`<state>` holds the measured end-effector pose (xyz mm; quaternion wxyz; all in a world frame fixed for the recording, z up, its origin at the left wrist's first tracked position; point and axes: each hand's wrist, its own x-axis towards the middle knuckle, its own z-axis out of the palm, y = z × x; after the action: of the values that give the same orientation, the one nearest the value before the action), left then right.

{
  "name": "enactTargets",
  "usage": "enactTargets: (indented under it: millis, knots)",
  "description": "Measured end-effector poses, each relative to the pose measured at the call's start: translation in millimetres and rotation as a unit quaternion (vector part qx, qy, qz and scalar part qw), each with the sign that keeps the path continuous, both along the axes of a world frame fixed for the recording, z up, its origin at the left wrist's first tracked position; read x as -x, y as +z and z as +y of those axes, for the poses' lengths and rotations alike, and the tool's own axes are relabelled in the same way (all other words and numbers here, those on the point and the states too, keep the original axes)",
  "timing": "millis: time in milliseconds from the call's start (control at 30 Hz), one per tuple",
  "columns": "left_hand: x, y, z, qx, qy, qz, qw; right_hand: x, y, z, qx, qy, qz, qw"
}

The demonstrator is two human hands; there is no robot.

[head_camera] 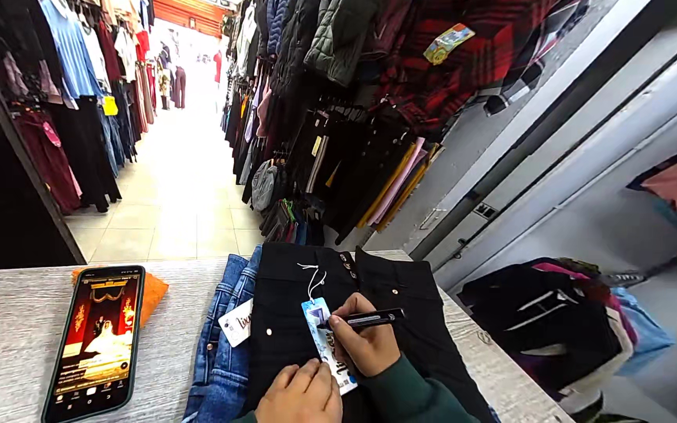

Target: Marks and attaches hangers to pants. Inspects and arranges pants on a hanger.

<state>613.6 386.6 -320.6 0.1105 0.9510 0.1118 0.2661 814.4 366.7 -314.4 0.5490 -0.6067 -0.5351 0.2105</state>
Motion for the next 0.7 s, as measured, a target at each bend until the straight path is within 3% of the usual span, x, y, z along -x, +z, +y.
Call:
enactTargets:
  millis: [700]
  knots:
    - [0.0, -2.0, 1.1, -0.035, 0.004, -0.001, 0.999, -2.0, 2.9, -1.3, 0.046, 0.028, -0.044, 0.998]
